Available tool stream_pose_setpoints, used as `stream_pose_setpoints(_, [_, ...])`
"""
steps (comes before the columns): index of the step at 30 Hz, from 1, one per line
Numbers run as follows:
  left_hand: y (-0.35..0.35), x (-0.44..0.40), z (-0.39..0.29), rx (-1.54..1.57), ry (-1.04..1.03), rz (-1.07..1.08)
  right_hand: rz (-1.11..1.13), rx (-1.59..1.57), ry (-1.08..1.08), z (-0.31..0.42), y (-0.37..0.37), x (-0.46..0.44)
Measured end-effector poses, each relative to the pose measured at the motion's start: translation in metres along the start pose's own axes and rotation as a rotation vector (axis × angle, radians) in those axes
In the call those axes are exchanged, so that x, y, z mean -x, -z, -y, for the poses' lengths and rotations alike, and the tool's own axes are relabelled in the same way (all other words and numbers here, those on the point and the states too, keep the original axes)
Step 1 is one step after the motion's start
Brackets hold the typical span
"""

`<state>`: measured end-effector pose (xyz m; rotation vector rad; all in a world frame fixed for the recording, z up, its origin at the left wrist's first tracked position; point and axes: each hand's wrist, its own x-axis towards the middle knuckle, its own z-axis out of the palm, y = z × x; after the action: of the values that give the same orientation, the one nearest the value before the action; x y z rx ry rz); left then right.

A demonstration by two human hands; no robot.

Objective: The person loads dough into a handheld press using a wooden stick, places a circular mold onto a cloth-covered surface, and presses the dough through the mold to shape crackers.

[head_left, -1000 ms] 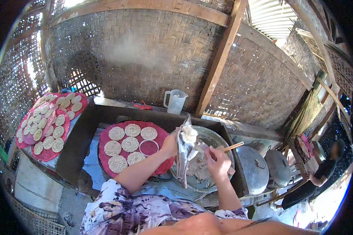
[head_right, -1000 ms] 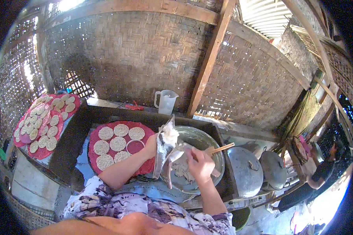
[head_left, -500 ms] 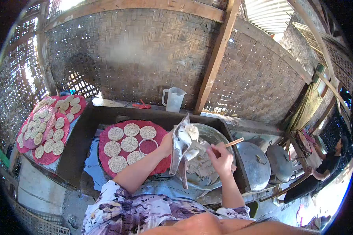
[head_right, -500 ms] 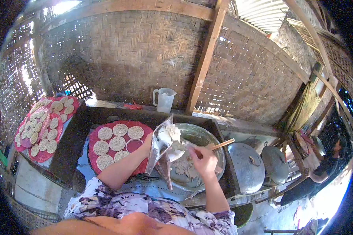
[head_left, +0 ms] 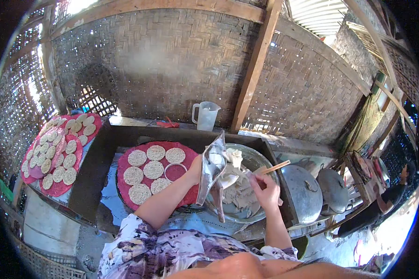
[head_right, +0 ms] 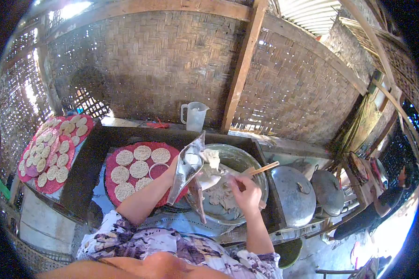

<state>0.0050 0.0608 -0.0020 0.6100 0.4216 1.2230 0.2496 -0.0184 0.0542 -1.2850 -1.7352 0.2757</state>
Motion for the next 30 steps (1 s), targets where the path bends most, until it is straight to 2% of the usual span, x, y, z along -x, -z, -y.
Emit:
stream_pose_setpoints(2, [0.015, -0.006, -0.004, -0.036, -0.052, -0.056, 0.053, -0.024, 0.054, -0.003, 0.001, 0.007])
stream_pose_setpoints(4, [0.008, -0.001, -0.019, -0.065, -0.124, -0.131, 0.17, -0.208, -0.039, 0.007, 0.008, 0.01])
stream_pose_setpoints(5, [0.005, 0.006, -0.023, 0.015, -0.119, 0.097, 0.204, -0.301, -0.057, 0.004, 0.012, 0.009])
stream_pose_setpoints(6, [-0.003, 0.016, -0.03, -0.157, -0.18, -0.012, 0.237, -0.393, -0.078, 0.0, 0.018, 0.009])
stream_pose_setpoints(7, [-0.012, 0.026, -0.037, -0.332, -0.221, -0.132, 0.17, -0.416, 0.002, -0.011, 0.016, 0.003])
stream_pose_setpoints(8, [0.012, 0.024, -0.04, -0.531, -0.235, -0.051, 0.116, -0.529, -0.131, -0.014, 0.018, 0.001])
stream_pose_setpoints(9, [0.005, 0.027, -0.042, -0.155, -0.361, 0.217, 0.085, -0.545, -0.159, -0.02, 0.015, -0.003])
stream_pose_setpoints(10, [0.0, 0.028, -0.052, -0.059, -0.322, 0.423, 0.053, -0.561, -0.187, -0.026, 0.011, -0.005])
stream_pose_setpoints(11, [-0.008, 0.031, -0.052, 0.063, -0.319, 0.507, 0.069, -0.613, -0.113, -0.026, 0.005, -0.004])
stream_pose_setpoints(13, [-0.02, 0.035, -0.048, 0.226, -0.291, 0.641, 0.234, -0.645, -0.134, -0.021, -0.013, -0.002])
stream_pose_setpoints(14, [-0.022, 0.035, -0.043, 0.279, -0.286, 0.654, 0.301, -0.658, -0.102, -0.018, -0.023, -0.001])
stream_pose_setpoints(16, [-0.035, 0.041, -0.03, 0.39, -0.278, 0.678, 0.317, -0.476, -0.068, 0.004, -0.033, -0.005])
stream_pose_setpoints(17, [-0.044, 0.048, -0.025, 0.364, -0.29, 0.558, 0.325, -0.385, -0.051, 0.013, -0.037, -0.007])
stream_pose_setpoints(20, [-0.046, 0.052, -0.022, 0.444, -0.247, 0.562, 0.242, -0.435, 0.11, 0.013, -0.056, -0.01])
stream_pose_setpoints(25, [-0.032, 0.054, -0.017, 0.471, -0.35, 0.696, 0.307, -0.403, 0.239, -0.002, -0.049, 0.006])
stream_pose_setpoints(30, [-0.03, 0.051, -0.026, 0.399, -0.42, 0.684, 0.332, -0.411, 0.134, -0.008, -0.036, 0.027])
